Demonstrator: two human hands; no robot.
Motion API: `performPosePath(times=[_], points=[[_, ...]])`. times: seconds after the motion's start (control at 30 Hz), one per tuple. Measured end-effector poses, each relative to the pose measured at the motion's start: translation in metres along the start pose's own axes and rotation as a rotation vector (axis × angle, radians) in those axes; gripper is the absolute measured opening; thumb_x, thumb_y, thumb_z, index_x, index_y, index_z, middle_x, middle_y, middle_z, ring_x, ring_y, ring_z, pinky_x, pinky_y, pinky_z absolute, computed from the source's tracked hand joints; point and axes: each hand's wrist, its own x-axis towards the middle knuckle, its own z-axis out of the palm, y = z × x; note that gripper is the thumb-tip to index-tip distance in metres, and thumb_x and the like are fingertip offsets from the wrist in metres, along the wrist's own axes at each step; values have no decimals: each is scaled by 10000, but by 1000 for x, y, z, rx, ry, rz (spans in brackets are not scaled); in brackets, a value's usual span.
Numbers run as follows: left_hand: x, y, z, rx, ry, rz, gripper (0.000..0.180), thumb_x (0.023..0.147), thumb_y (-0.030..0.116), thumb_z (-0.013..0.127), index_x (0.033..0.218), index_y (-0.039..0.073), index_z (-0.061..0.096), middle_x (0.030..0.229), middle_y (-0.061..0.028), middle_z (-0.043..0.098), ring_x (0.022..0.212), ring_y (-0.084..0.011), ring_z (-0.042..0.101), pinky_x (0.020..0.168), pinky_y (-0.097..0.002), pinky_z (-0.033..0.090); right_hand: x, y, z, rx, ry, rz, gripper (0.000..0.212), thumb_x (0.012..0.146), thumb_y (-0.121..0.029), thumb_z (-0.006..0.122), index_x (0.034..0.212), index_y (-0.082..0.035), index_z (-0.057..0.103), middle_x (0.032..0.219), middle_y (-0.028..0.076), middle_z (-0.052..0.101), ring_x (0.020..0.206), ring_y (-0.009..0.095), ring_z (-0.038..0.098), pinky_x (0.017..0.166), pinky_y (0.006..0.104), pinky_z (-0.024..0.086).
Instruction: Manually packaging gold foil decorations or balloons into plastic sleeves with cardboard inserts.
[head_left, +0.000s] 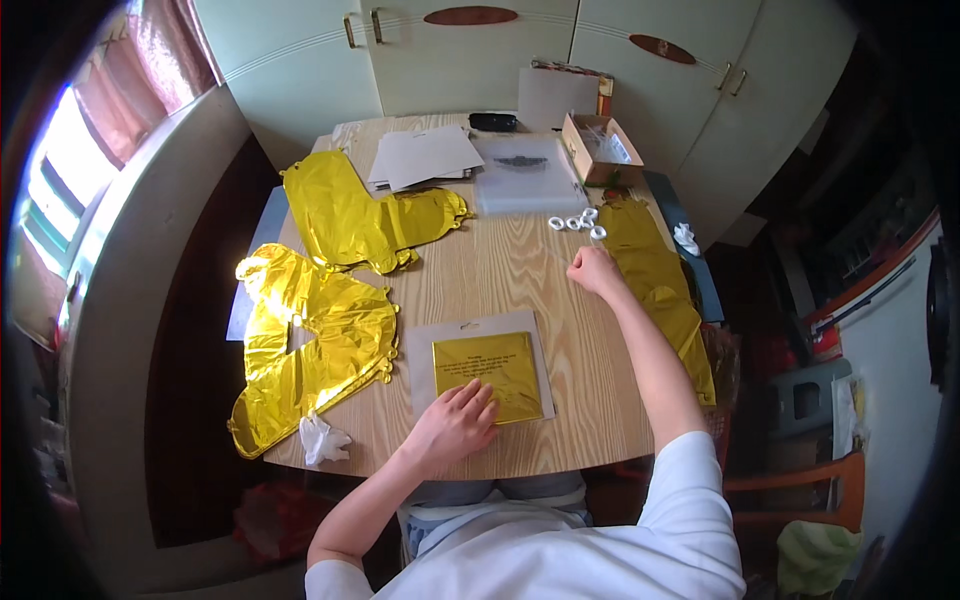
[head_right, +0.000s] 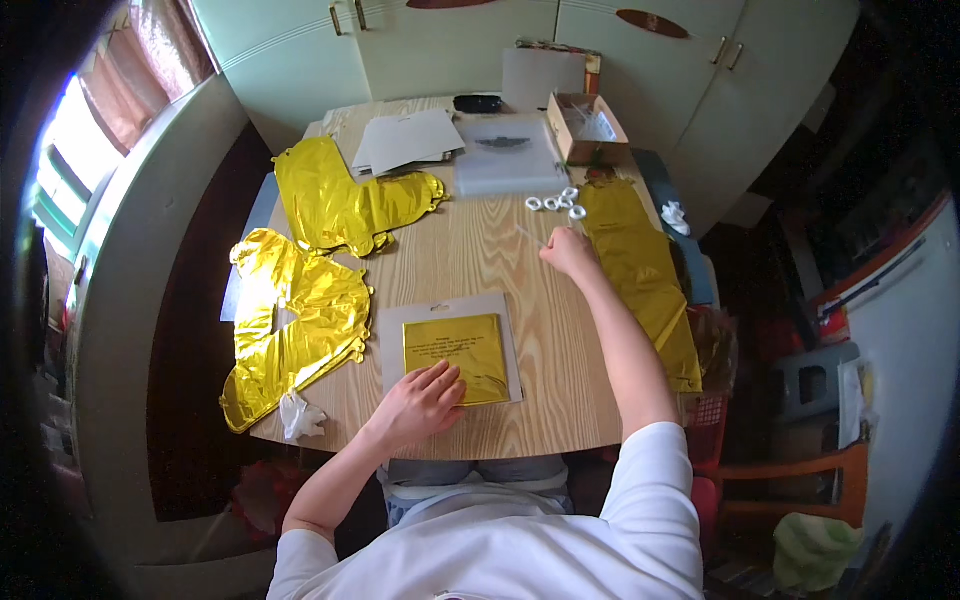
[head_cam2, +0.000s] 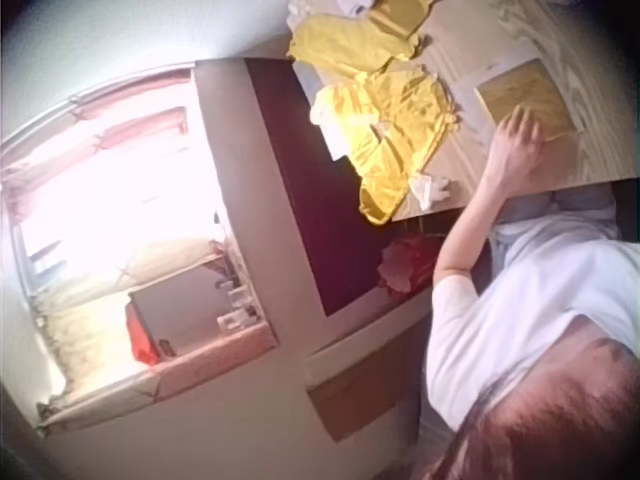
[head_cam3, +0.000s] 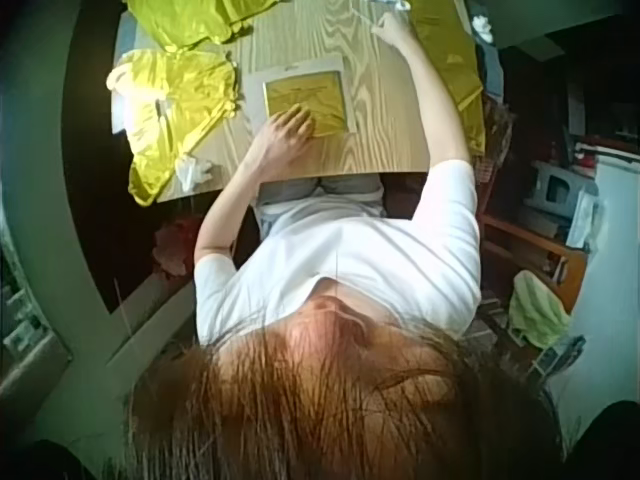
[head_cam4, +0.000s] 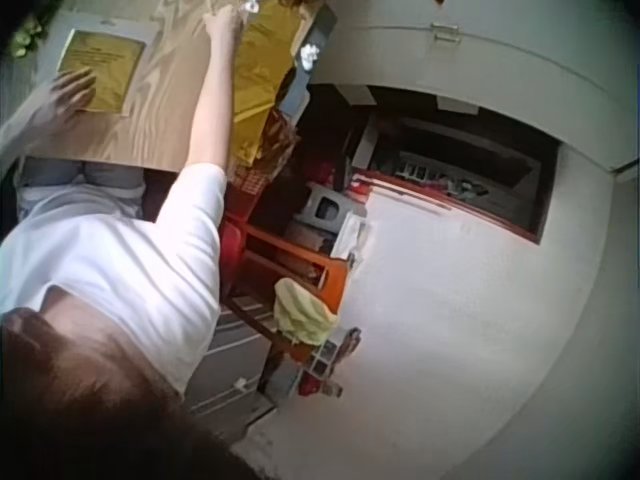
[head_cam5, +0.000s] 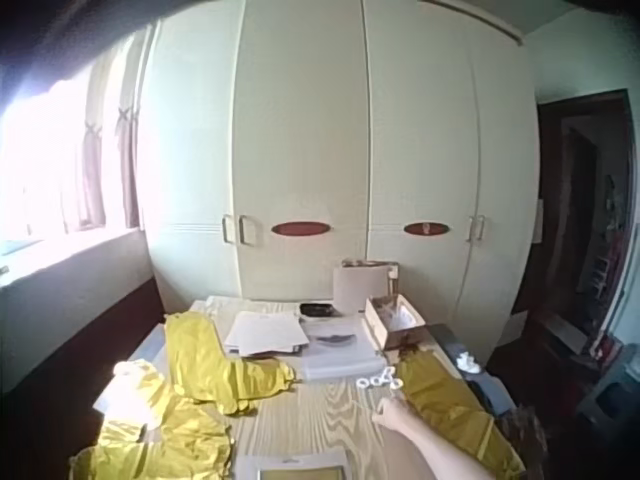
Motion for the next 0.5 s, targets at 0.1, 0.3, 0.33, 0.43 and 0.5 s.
performPosePath(times=[0.1, 0.3, 0.33, 0.43, 0.5], points=[[2, -2, 3, 22, 48, 39, 344, 801, 224, 706, 1064, 28, 600, 1170, -136, 634, 1090, -293, 633, 856, -384, 529, -24, 2, -7, -72, -60, -36, 189, 725, -221, 694, 758, -40, 650, 812, 151, 678, 805, 330, 659, 751, 418, 529], [4, -5, 7, 58, 109, 75, 254, 796, 188, 696, 978, 31, 614, 1072, -121, 669, 1011, -263, 672, 786, -358, 553, -107, 0, -25, 122, 34, -128, 140, 772, -159, 670, 827, -31, 659, 781, 161, 685, 741, 313, 680, 701, 399, 552], [3, -4, 10, 61, 106, 64, 250, 792, 179, 681, 976, 22, 620, 1078, -138, 672, 1014, -269, 674, 783, -360, 555, -126, -6, -31, 227, 39, -123, 123, 782, -139, 667, 830, -28, 649, 773, 149, 686, 729, 292, 684, 685, 382, 552], [4, -1, 18, 68, 117, 33, 235, 780, 157, 650, 961, 9, 629, 1087, -171, 680, 1011, -279, 681, 777, -364, 560, -180, -27, -43, 425, 30, -113, 81, 807, -87, 666, 850, -27, 634, 741, 97, 685, 701, 192, 687, 638, 309, 541], [5, 2, 20, 69, 148, 9, 209, 774, 148, 649, 936, 18, 625, 1081, -174, 683, 995, -277, 688, 774, -366, 565, -204, -22, -25, 579, 17, -86, 53, 807, -65, 664, 840, -35, 635, 729, 64, 679, 678, 144, 670, 618, 287, 533]])
